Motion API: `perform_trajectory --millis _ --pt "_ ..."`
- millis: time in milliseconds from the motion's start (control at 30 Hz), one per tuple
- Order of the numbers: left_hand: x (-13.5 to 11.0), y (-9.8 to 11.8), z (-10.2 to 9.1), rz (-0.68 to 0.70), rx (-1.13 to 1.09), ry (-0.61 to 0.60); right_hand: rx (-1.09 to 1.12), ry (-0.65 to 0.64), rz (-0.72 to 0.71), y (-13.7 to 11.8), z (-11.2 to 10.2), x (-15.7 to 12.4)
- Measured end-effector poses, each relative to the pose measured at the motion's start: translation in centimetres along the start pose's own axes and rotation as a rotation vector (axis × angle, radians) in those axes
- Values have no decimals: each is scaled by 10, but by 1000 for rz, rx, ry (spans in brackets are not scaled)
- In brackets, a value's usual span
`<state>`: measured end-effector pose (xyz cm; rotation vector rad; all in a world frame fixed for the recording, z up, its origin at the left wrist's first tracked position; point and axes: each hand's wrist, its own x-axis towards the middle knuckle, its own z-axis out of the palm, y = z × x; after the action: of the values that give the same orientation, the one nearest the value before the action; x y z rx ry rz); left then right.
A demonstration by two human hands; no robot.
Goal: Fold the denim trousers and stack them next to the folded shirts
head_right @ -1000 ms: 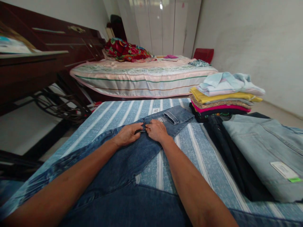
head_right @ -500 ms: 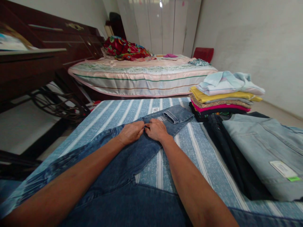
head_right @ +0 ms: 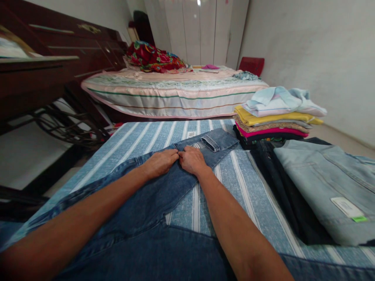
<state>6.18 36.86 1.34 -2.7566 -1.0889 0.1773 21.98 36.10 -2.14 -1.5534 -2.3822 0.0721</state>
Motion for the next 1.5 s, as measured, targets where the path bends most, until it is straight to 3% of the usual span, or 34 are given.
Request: perform_trajectory --millis 600,867,1033,1200,1367,1433,1500 --pt "-15 -20 22 107 -70 38 74 8 17 3 2 1" --pt "-27 -26 37 68 -208 89 117 14 22 7 10 4" --pt "-30 -29 35 61 -324 141 127 20 31 7 12 5" --pt "-22 -31 21 21 -405 80 136 28 34 6 11 3" --pt "-8 -28 21 -169 -349 181 142 25 26 4 9 3" --pt "-4 -28 26 -148 -334 175 143 22 23 5 9 4" --pt "-1 -30 28 -99 -339 96 145 17 21 5 10 4"
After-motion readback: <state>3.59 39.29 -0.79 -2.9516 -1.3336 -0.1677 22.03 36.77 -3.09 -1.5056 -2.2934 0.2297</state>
